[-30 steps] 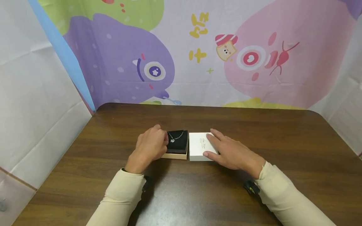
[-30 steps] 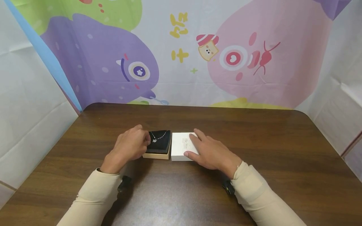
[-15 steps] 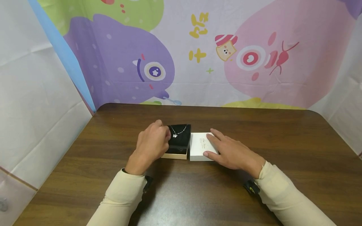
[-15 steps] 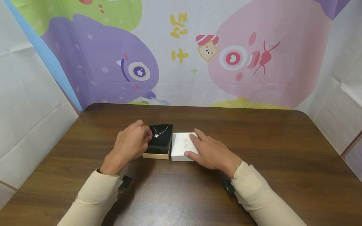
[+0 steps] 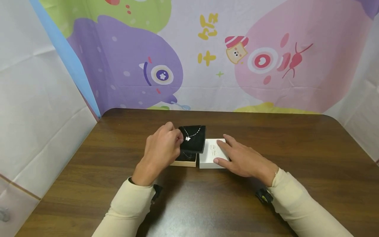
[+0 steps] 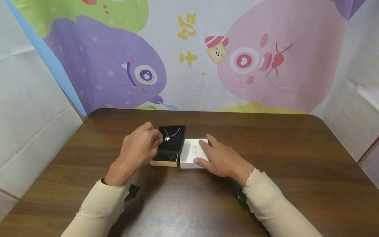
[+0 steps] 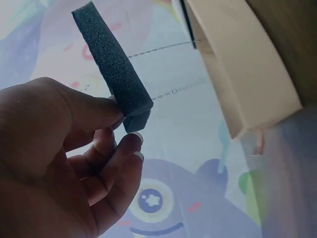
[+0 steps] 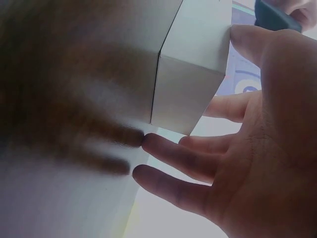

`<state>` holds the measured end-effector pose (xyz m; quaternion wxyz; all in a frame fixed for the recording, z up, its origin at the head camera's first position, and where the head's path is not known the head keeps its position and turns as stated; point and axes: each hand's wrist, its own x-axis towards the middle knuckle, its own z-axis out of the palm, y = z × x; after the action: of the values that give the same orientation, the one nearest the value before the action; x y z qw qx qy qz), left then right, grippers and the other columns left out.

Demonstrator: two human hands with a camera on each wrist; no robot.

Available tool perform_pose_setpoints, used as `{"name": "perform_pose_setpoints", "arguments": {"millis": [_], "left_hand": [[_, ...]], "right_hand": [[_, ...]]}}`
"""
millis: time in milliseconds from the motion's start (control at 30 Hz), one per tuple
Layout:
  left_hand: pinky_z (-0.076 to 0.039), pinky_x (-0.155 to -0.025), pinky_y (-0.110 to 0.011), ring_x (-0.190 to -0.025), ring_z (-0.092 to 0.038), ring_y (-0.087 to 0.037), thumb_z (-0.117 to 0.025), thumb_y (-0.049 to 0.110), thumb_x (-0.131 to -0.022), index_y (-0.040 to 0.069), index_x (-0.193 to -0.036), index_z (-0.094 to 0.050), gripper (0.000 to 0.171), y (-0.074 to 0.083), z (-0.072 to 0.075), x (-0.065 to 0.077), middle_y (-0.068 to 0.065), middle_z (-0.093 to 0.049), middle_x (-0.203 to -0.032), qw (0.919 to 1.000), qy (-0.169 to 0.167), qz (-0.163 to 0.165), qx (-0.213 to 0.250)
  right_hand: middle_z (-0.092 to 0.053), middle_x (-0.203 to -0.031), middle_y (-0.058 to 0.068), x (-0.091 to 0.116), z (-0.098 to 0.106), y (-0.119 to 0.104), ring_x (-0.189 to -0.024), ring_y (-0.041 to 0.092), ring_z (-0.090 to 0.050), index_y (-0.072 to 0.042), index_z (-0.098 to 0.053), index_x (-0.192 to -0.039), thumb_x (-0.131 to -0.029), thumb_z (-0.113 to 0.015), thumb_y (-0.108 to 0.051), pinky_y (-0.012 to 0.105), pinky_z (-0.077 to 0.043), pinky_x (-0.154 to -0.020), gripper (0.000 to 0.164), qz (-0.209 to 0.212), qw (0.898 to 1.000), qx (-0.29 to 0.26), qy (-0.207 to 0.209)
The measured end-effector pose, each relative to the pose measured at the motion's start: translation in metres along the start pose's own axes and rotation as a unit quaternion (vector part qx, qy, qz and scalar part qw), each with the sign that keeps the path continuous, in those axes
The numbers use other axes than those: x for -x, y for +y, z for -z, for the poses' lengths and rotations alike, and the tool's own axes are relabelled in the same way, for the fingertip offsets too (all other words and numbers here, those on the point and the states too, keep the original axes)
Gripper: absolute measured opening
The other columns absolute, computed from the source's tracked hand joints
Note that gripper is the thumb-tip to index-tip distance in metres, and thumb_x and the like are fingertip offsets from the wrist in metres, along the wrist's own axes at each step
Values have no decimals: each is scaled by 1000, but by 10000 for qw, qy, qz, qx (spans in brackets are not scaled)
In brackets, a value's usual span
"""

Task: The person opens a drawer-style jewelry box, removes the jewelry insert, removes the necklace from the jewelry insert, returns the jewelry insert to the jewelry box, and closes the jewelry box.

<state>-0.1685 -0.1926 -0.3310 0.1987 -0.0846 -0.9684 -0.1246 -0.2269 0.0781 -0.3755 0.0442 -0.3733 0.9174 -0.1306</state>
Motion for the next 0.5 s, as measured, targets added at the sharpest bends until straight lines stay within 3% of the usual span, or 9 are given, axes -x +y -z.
{"name": "perform_pose_setpoints", "arguments": {"millis": [267,500], "left_hand": [[-51,-53,-41,-79,-59,-17,-74,10,-85,15,-86,-77,6,9,8,1,4,-53,-83,9979,562,-328,34],[-50,-50,-41,-75,-60,-17,-73,8,-85,14,-85,-76,6,14,16,3,4,-52,-82,9935,999,-528,100]], "right_hand": [[-32,-155,27,0,0,0,-139,45,-37,-5,-42,-151,-100,-50,-56,64,-35,-105,73,166,9995,114,256],[-48,-145,19,-4,2,-4,-130,37,-48,-4,-51,-144,-100,-52,-52,58,-40,-102,65,139,9968,179,764]]}}
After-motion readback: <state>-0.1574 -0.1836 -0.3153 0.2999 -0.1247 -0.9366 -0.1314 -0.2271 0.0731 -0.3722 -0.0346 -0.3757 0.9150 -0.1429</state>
